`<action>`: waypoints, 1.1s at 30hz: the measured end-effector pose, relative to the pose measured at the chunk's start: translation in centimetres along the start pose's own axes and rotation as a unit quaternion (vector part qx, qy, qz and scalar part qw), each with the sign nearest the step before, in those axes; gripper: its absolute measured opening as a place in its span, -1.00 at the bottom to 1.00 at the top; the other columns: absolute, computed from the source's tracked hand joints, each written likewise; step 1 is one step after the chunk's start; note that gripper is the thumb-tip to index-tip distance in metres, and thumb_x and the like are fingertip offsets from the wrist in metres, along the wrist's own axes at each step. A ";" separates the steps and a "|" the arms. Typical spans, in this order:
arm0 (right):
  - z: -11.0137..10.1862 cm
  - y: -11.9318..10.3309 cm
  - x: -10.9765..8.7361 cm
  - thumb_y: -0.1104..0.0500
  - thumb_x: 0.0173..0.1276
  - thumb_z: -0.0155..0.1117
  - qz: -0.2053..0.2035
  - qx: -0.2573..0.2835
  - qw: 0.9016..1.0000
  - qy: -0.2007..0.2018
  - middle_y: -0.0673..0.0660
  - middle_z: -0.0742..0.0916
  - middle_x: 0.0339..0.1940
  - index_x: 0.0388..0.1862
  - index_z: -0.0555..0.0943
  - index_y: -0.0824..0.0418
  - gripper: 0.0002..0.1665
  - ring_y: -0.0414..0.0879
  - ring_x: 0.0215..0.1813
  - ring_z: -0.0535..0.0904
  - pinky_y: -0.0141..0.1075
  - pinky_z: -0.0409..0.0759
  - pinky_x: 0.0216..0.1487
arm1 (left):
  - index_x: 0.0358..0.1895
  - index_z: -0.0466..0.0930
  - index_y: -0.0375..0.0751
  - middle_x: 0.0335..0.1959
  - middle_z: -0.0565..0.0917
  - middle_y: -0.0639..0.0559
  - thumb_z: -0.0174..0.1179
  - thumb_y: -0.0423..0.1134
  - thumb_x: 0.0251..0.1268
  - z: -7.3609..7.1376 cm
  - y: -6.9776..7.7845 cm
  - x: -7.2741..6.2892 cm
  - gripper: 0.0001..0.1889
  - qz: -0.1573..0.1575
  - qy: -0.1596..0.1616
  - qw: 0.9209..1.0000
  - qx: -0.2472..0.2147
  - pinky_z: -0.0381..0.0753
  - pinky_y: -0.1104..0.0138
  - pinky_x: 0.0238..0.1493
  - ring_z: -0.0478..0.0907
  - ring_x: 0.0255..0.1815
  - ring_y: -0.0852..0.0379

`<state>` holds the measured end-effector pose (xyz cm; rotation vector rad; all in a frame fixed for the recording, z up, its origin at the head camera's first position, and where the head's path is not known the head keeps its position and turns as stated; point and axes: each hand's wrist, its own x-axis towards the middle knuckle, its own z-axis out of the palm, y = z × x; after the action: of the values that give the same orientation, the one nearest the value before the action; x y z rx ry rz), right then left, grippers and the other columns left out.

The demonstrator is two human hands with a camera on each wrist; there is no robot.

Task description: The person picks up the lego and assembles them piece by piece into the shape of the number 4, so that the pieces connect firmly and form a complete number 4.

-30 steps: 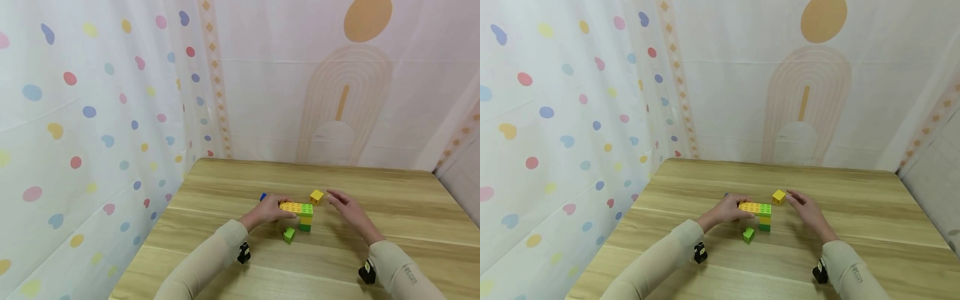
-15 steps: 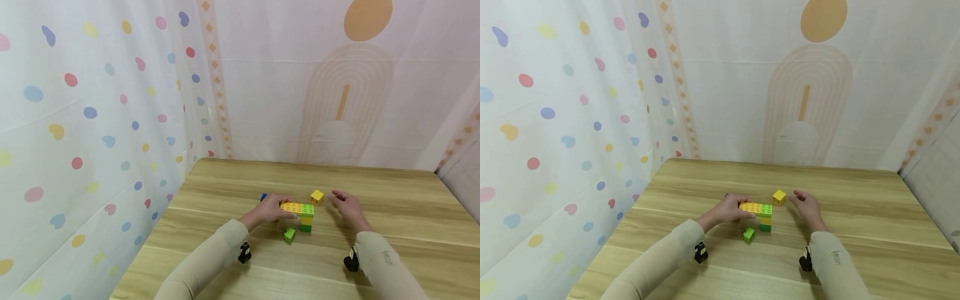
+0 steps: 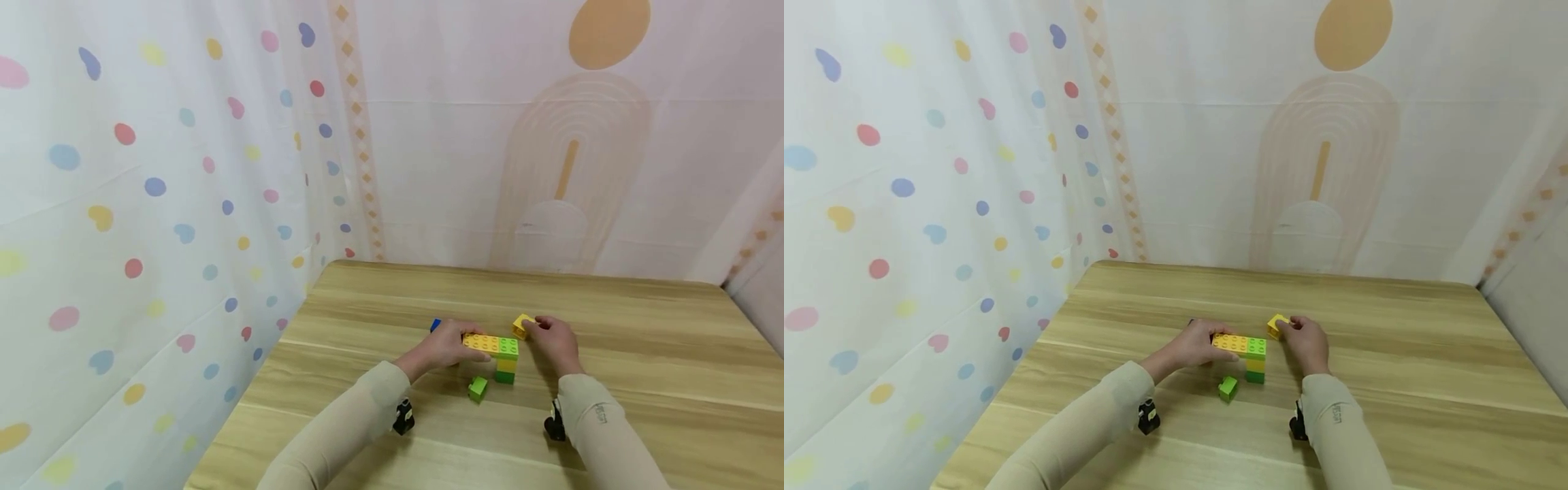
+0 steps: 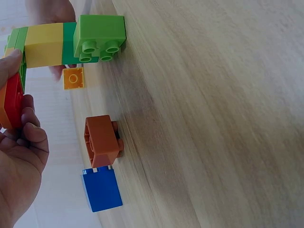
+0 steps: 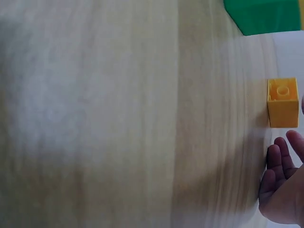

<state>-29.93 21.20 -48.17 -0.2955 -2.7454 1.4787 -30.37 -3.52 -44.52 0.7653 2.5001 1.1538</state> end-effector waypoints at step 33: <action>-0.5 1.0 -1.2 -0.09 0.45 0.24 -0.063 -0.081 0.995 -0.002 0.43 0.60 0.18 0.30 0.49 0.43 -0.30 0.32 0.20 0.50 0.15 0.44 0.17 | 0.01 0.71 -0.05 -0.23 0.66 0.24 0.49 -0.03 0.12 -0.1 0.2 0.1 -0.60 0.000 0.005 1.000 0.007 0.54 0.40 -0.29 0.54 -0.27 0.27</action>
<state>-28.56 21.95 -48.66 -0.1178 -2.8336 1.2332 -30.41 -3.36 -44.31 0.7661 2.5173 1.1448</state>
